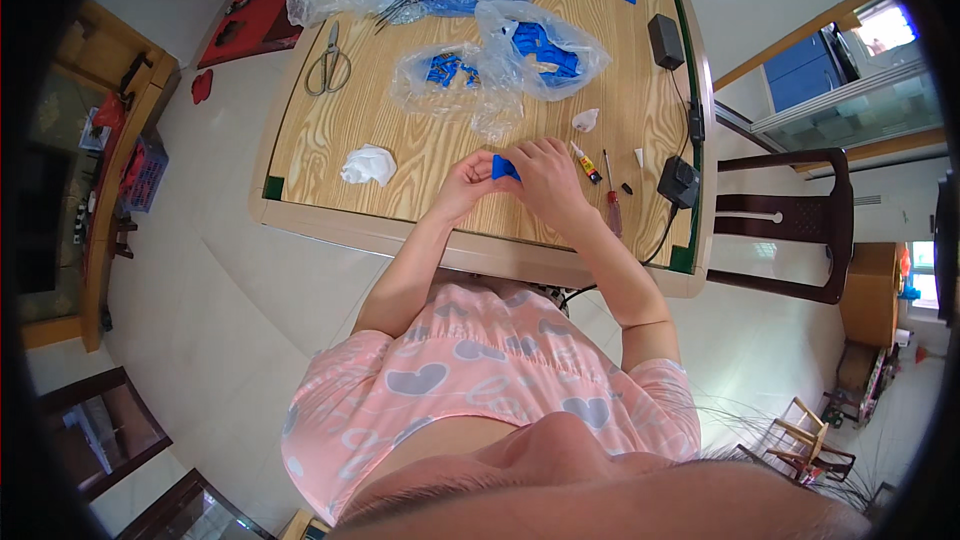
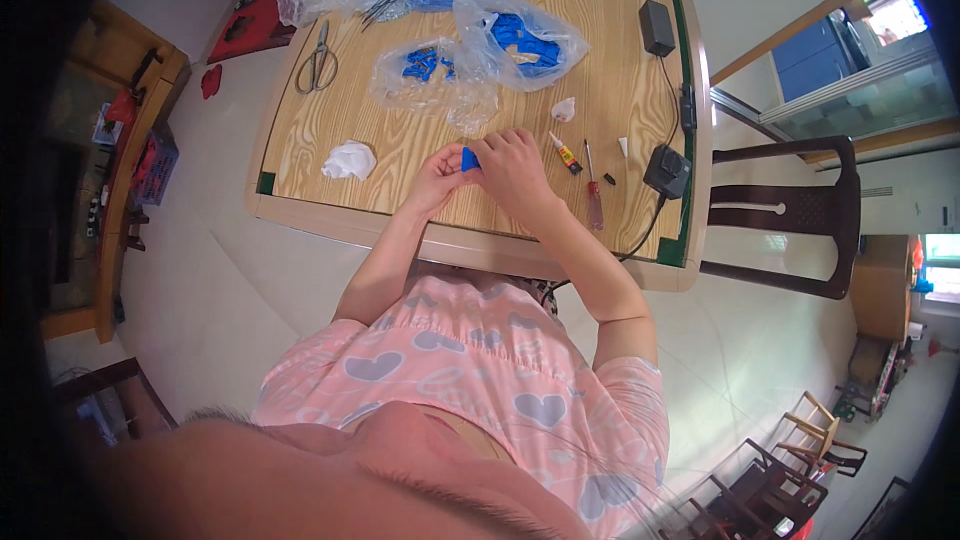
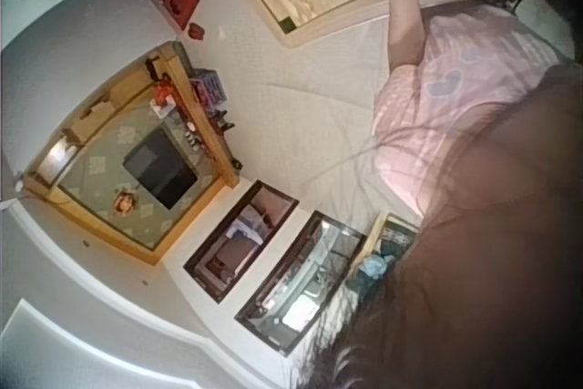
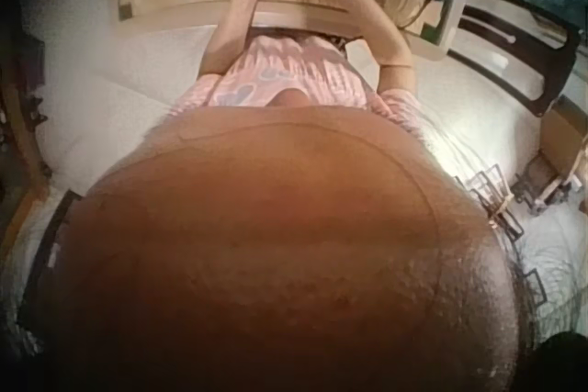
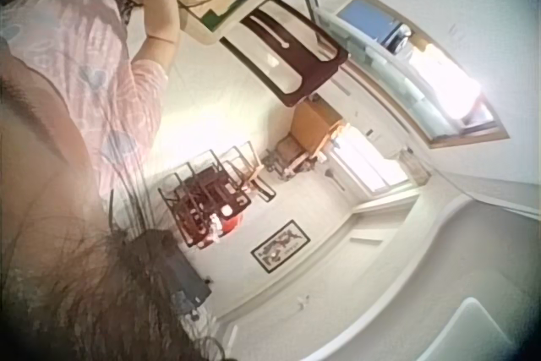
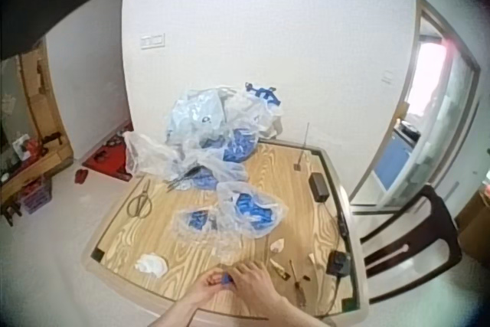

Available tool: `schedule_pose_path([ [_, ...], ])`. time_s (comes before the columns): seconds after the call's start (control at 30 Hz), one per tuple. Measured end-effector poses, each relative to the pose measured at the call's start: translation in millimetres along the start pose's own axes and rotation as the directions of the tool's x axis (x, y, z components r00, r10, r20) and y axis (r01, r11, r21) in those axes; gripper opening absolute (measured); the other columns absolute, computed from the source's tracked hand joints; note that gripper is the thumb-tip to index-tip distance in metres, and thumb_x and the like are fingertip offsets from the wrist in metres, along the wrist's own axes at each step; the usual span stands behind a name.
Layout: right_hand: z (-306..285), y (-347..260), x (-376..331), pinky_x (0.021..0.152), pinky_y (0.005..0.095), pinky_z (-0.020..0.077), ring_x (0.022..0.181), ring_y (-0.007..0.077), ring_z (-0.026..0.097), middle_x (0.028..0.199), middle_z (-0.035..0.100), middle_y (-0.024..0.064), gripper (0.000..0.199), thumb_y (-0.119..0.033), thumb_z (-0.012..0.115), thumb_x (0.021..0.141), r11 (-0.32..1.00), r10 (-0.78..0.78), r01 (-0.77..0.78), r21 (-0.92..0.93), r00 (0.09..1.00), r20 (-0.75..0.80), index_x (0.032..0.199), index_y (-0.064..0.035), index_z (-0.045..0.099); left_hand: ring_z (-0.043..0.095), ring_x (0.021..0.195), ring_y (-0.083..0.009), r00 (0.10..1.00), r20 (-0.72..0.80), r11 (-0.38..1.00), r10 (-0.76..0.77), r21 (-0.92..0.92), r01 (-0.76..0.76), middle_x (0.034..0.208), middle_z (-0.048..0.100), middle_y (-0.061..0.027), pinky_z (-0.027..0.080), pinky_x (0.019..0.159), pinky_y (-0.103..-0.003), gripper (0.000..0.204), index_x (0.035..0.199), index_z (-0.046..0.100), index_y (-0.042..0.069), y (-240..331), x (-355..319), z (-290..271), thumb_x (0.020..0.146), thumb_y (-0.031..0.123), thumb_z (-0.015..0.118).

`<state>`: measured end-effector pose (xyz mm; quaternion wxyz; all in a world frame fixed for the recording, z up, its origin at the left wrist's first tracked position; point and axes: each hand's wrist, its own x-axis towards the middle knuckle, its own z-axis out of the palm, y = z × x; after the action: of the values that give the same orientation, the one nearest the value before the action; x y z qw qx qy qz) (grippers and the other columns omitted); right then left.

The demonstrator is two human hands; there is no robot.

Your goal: Assembling a lighting fixture component by attaching springs and wires to a plastic base.

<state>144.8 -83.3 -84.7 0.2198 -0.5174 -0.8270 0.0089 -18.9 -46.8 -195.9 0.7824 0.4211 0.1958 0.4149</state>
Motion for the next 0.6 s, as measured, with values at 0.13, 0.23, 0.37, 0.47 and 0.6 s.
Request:
schedule_pose_path([
  [0.13, 0.8, -0.3, -0.3, 0.088, 0.0408, 0.0409, 0.09, 0.0282, 0.059, 0.089, 0.064, 0.0097, 0.031, -0.027, 0.074, 0.07, 1.0, -0.001, 0.001, -0.009, 1.0, -0.002, 0.091, -0.0073, 0.062, 0.065, 0.098, -0.0152, 1.0, 0.005, 1.0, -0.001, -0.014, 0.001, 0.105, 0.067, -0.0091, 0.054, 0.086, -0.03, 0.027, 0.111, 0.055, 0.002, 1.2, -0.1, 0.7, 0.086, -0.002, 0.065],
  [0.23, 1.1, -0.3, -0.3, 0.088, 0.0407, 0.041, 0.09, 0.028, 0.06, 0.089, 0.064, 0.0096, 0.031, -0.027, 0.074, 0.07, 1.0, 0.013, -0.013, -0.012, 1.0, 0.02, 0.091, -0.0074, 0.062, 0.065, 0.097, -0.0147, 1.0, -0.007, 1.0, 0.004, -0.001, -0.004, 0.104, 0.068, -0.0085, 0.054, 0.085, -0.03, 0.028, 0.111, 0.055, 0.002, 1.6, -0.9, 2.4, 0.085, -0.003, 0.065],
  [0.37, 0.5, -0.4, 0.2, 0.088, 0.0404, 0.041, 0.091, 0.0278, 0.06, 0.089, 0.064, 0.0094, 0.031, -0.028, 0.074, 0.07, 1.0, 0.005, -0.005, -0.009, 1.0, 0.015, 0.091, -0.0075, 0.062, 0.065, 0.097, -0.0143, 1.0, -0.015, 1.0, 0.0, 0.013, 0.0, 0.103, 0.068, -0.0082, 0.054, 0.085, -0.03, 0.027, 0.11, 0.056, 0.002, 0.0, -0.4, 0.8, 0.085, -0.003, 0.065],
  [0.47, 0.8, -0.3, 0.3, 0.088, 0.0404, 0.041, 0.091, 0.0275, 0.06, 0.089, 0.064, 0.0092, 0.031, -0.028, 0.075, 0.07, 1.0, 0.007, -0.007, -0.016, 1.0, 0.018, 0.091, -0.0076, 0.062, 0.065, 0.097, -0.0141, 1.0, -0.015, 1.0, -0.007, 0.012, 0.007, 0.103, 0.068, -0.0083, 0.053, 0.085, -0.03, 0.027, 0.109, 0.056, 0.002, -0.3, -0.6, 0.6, 0.085, -0.003, 0.065],
  [0.6, 0.7, -0.2, 0.2, 0.088, 0.0405, 0.041, 0.091, 0.0275, 0.06, 0.088, 0.064, 0.009, 0.031, -0.028, 0.075, 0.07, 1.0, 0.0, 0.001, -0.024, 1.0, 0.026, 0.09, -0.0077, 0.062, 0.065, 0.097, -0.0142, 1.0, -0.014, 1.0, -0.001, 0.003, 0.001, 0.103, 0.068, -0.0086, 0.053, 0.086, -0.03, 0.026, 0.109, 0.056, 0.002, -0.5, -0.5, 0.3, 0.085, -0.003, 0.065],
])
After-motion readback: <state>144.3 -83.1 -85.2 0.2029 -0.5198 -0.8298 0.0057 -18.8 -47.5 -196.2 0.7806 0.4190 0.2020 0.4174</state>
